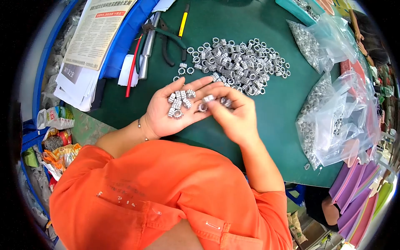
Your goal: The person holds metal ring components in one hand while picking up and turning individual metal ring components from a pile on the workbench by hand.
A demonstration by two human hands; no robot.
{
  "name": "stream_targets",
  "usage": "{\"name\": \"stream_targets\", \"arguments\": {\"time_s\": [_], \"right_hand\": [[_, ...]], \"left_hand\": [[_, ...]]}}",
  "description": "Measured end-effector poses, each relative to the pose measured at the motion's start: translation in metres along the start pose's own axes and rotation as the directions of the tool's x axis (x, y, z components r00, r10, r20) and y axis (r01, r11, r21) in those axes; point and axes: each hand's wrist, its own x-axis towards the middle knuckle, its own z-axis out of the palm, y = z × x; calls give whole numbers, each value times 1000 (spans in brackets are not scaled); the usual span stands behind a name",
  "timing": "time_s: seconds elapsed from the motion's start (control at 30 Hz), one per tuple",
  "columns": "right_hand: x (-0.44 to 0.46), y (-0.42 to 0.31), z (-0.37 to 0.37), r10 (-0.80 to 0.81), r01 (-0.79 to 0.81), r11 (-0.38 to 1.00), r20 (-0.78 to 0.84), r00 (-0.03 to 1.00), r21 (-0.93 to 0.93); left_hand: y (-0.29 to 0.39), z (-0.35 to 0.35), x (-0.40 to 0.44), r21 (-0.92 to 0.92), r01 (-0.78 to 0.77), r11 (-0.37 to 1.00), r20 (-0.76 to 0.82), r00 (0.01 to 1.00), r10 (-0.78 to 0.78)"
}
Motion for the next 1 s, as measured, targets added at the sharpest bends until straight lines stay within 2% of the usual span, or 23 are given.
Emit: {"name": "stream_targets", "arguments": {"time_s": [0.07,0.1,0.13,0.2,0.23,0.27,0.3,0.33,0.4,0.47,0.5,0.53,0.57,0.6,0.67,0.7,0.73,0.77,0.8,0.83,0.87,0.97,1.0], "right_hand": [[4,-1,-14,88,-116,893,83,993,436],[4,-3,-12,45,-67,839,53,998,540],[3,0,-16,45,-66,839,51,998,540],[1,8,-29,-36,-18,911,124,992,413],[-3,5,-28,40,-55,965,66,997,257],[-5,1,-14,-65,55,987,-63,996,-153],[-3,1,-11,-201,198,910,30,979,-366],[-3,1,-8,-308,338,768,150,940,-544],[-2,9,-5,-312,401,697,251,916,-595],[1,22,-11,-254,307,862,181,950,-403],[-1,18,-15,-63,75,994,136,989,-83],[-2,14,-17,134,-172,952,160,978,252],[-2,19,-21,88,-185,861,219,972,474],[0,19,-26,51,-246,741,313,948,625],[3,13,-21,-57,-137,727,259,964,673],[3,10,-19,-59,-77,799,204,977,596],[3,6,-21,-16,-87,874,208,978,478],[3,5,-15,-68,37,972,127,990,230],[2,3,-3,-138,141,989,60,989,-42],[6,10,-1,-305,317,907,85,948,-277],[6,7,2,-364,384,784,141,921,-487],[4,13,8,-429,449,656,189,883,-607],[4,13,8,-429,449,656,189,883,-606]], "left_hand": [[-1,-1,1,-42,14,999,13,1000,-13],[0,0,1,-43,22,999,36,999,-20],[0,0,1,-43,24,999,37,999,-22],[0,0,1,-23,5,1000,17,1000,-5],[0,0,1,-22,6,1000,16,1000,-6],[0,1,1,-28,6,1000,20,1000,-5],[0,1,1,-33,6,999,24,1000,-5],[0,1,1,-32,7,999,23,1000,-6],[1,1,1,45,-1,999,55,998,-1],[1,0,2,48,7,999,49,999,-9],[0,1,1,41,2,999,45,999,-4],[0,2,0,33,-4,999,39,999,2],[0,3,1,38,-15,999,32,999,14],[-1,3,1,41,-13,999,29,1000,12],[-2,3,0,24,-9,1000,27,1000,9],[-2,3,0,26,-9,1000,27,1000,8],[-3,3,0,29,5,1000,28,1000,-6],[-4,3,1,32,18,999,30,999,-19],[-4,3,2,34,21,999,29,999,-22],[-4,2,2,31,24,999,22,999,-25],[-4,1,2,27,26,999,16,1000,-26],[-3,1,2,82,-8,997,10,1000,7],[-2,1,2,83,-17,996,17,1000,16]]}}
